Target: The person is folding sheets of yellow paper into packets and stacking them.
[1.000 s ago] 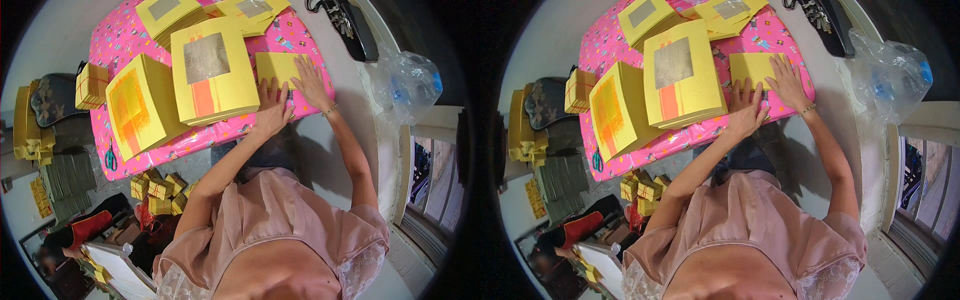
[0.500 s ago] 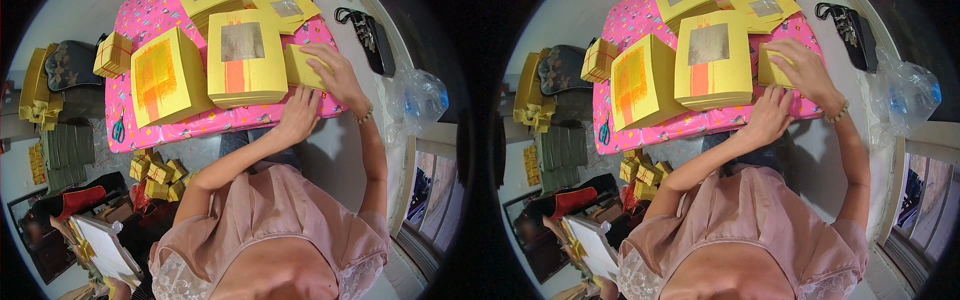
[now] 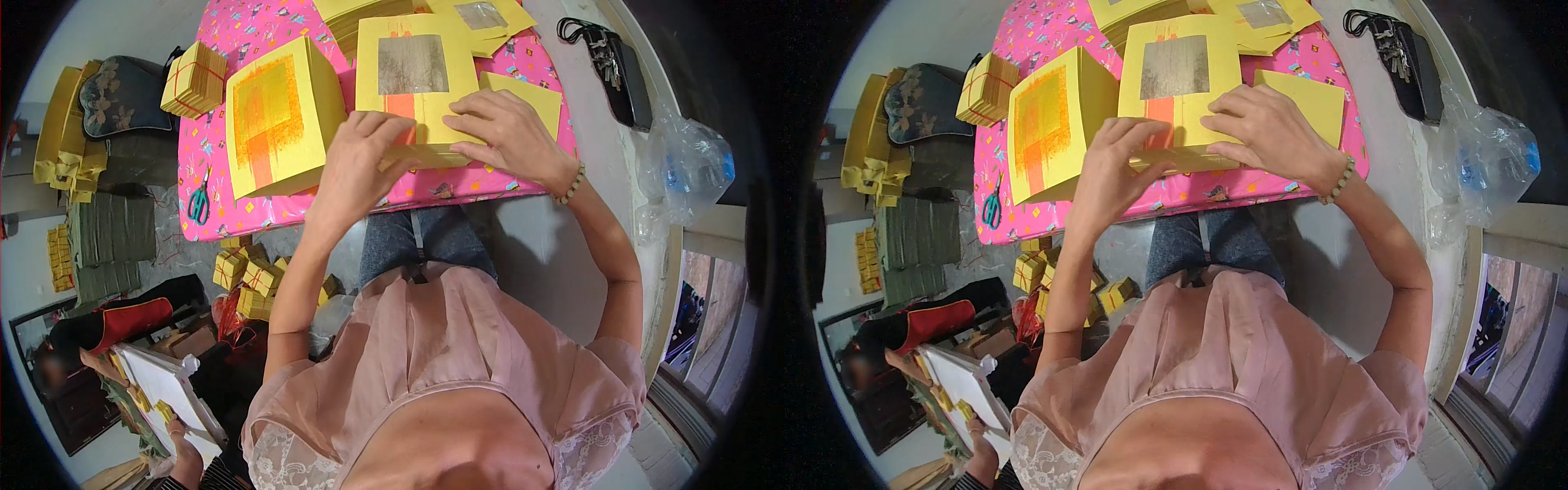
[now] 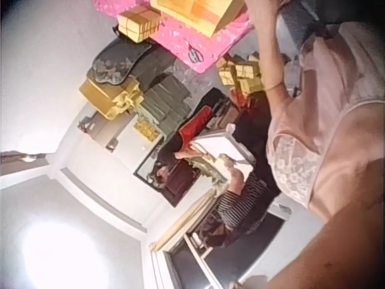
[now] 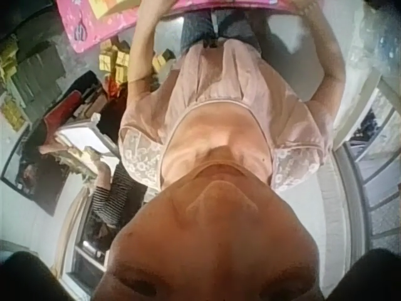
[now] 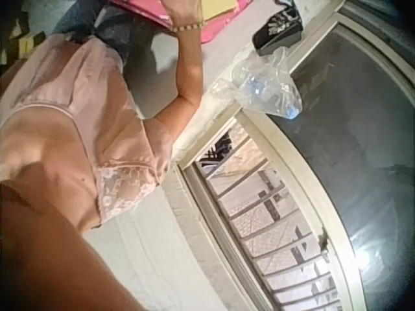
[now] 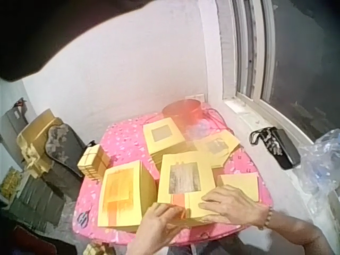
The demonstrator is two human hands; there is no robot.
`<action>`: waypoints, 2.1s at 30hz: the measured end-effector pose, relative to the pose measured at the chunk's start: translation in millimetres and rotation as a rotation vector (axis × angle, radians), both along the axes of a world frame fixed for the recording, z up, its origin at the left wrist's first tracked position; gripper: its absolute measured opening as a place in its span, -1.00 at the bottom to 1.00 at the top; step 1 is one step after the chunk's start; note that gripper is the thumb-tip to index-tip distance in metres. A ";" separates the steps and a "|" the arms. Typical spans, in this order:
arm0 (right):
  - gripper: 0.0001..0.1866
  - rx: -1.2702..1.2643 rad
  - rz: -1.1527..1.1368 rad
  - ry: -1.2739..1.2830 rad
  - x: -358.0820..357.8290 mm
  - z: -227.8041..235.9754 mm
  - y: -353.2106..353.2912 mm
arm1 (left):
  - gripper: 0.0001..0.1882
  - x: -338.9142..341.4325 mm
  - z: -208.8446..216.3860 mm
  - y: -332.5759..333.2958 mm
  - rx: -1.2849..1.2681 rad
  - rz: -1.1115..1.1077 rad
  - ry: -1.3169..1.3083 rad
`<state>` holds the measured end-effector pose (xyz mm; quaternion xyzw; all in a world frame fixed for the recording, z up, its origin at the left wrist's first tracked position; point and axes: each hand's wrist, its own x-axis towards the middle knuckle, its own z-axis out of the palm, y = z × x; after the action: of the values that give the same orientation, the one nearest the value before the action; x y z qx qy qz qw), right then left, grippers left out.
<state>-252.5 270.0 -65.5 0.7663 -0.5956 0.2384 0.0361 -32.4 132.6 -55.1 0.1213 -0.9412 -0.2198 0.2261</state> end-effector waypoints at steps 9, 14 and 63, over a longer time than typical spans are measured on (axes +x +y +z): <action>-0.89 0.081 0.009 -0.394 -2.2 -0.8 -8.2 | -0.65 5.7 -8.7 -17.5 0.161 0.032 -0.015; -0.89 0.163 -0.024 -0.588 -3.5 -1.1 -10.0 | -0.72 5.1 -10.4 -23.9 0.178 0.011 0.022; -0.76 -0.052 -0.145 -0.301 -22.8 14.5 -32.8 | -0.75 -24.9 8.8 -38.0 -0.153 0.112 0.279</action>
<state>-275.3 237.2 -51.0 0.6756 -0.6417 0.3626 -0.0168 -57.2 94.5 -46.3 0.1244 -0.9065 -0.1491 0.3750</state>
